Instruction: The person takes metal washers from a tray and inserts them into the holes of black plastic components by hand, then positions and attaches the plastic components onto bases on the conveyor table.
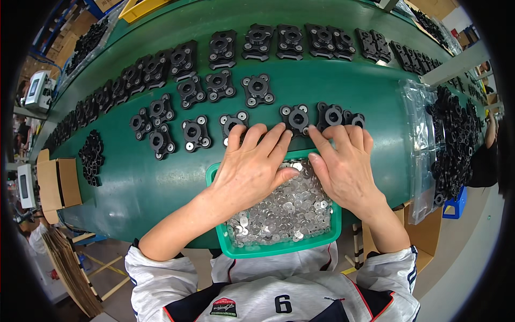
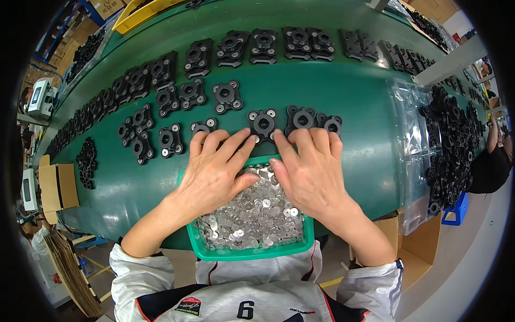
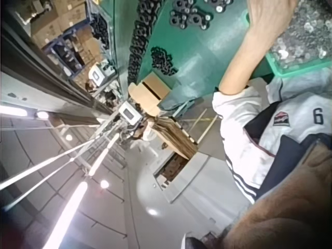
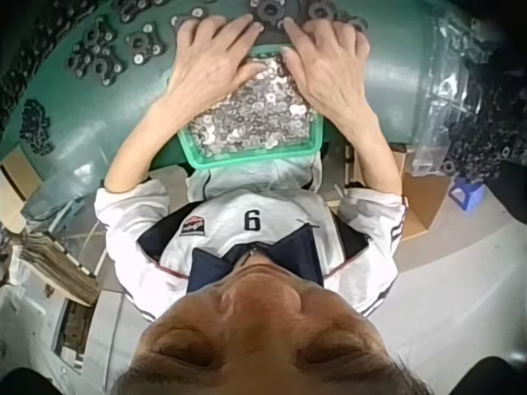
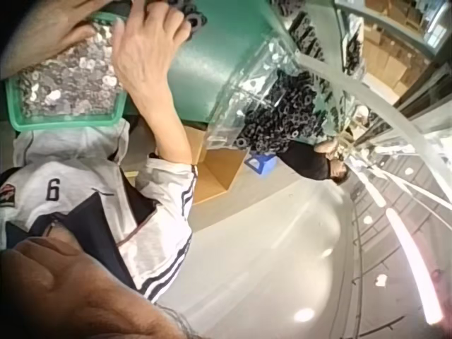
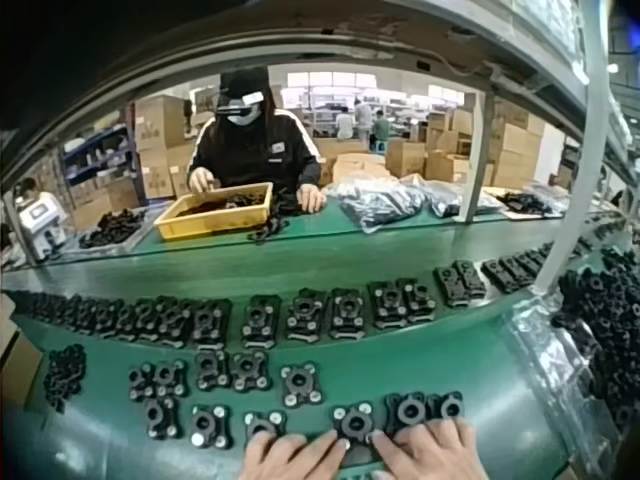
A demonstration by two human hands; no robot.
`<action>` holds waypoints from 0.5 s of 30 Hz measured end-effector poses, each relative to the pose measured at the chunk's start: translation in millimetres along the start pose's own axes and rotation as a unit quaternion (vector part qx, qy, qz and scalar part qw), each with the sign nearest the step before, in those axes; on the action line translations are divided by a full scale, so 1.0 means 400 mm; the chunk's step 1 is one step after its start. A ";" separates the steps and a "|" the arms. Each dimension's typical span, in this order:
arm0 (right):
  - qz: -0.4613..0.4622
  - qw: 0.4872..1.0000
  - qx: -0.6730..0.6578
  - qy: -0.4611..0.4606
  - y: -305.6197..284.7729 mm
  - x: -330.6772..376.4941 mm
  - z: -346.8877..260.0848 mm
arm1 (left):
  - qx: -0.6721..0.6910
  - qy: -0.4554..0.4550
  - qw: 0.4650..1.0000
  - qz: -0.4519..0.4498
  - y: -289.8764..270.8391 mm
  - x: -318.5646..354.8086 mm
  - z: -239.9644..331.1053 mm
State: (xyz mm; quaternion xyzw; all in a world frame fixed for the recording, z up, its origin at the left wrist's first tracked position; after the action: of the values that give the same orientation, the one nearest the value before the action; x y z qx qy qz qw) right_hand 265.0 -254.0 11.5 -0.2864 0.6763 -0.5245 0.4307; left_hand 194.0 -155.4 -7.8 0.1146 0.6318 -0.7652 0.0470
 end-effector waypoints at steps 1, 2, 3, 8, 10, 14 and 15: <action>-0.004 1.000 -0.001 -0.003 0.003 0.000 0.000 | -0.008 0.004 1.000 0.006 -0.003 -0.001 0.002; -0.007 1.000 -0.002 -0.006 0.006 -0.001 0.000 | -0.015 0.008 1.000 0.012 -0.007 -0.003 0.005; -0.011 1.000 -0.003 -0.009 0.010 -0.001 -0.001 | -0.023 0.012 1.000 0.018 -0.010 -0.004 0.007; -0.009 1.000 0.007 -0.005 0.025 0.001 -0.014 | -0.023 0.008 1.000 0.010 -0.001 -0.014 0.007; -0.006 1.000 0.012 -0.001 0.027 0.003 -0.011 | -0.021 0.007 1.000 0.006 0.003 -0.021 0.006; 0.013 0.999 -0.031 0.006 0.015 0.002 0.011 | 0.006 0.008 1.000 0.029 -0.004 -0.045 -0.003; 0.015 0.999 -0.033 0.004 0.015 -0.003 0.020 | 0.003 0.005 1.000 0.030 -0.003 -0.053 -0.007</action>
State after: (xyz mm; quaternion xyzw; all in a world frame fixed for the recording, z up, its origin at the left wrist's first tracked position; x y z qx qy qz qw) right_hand 272.8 -255.2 5.6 -0.2885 0.6988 -0.4967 0.4263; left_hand 214.8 -153.8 -2.0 0.1377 0.6264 -0.7644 0.0661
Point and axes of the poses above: each hand's wrist, its own x-axis away from the middle knuckle, its own y-axis out of the palm, z = x × y, the point moved 9 cm from there along -x, towards the middle knuckle, and after that the axes turned 2 degrees about y, right-handed, at the moved point
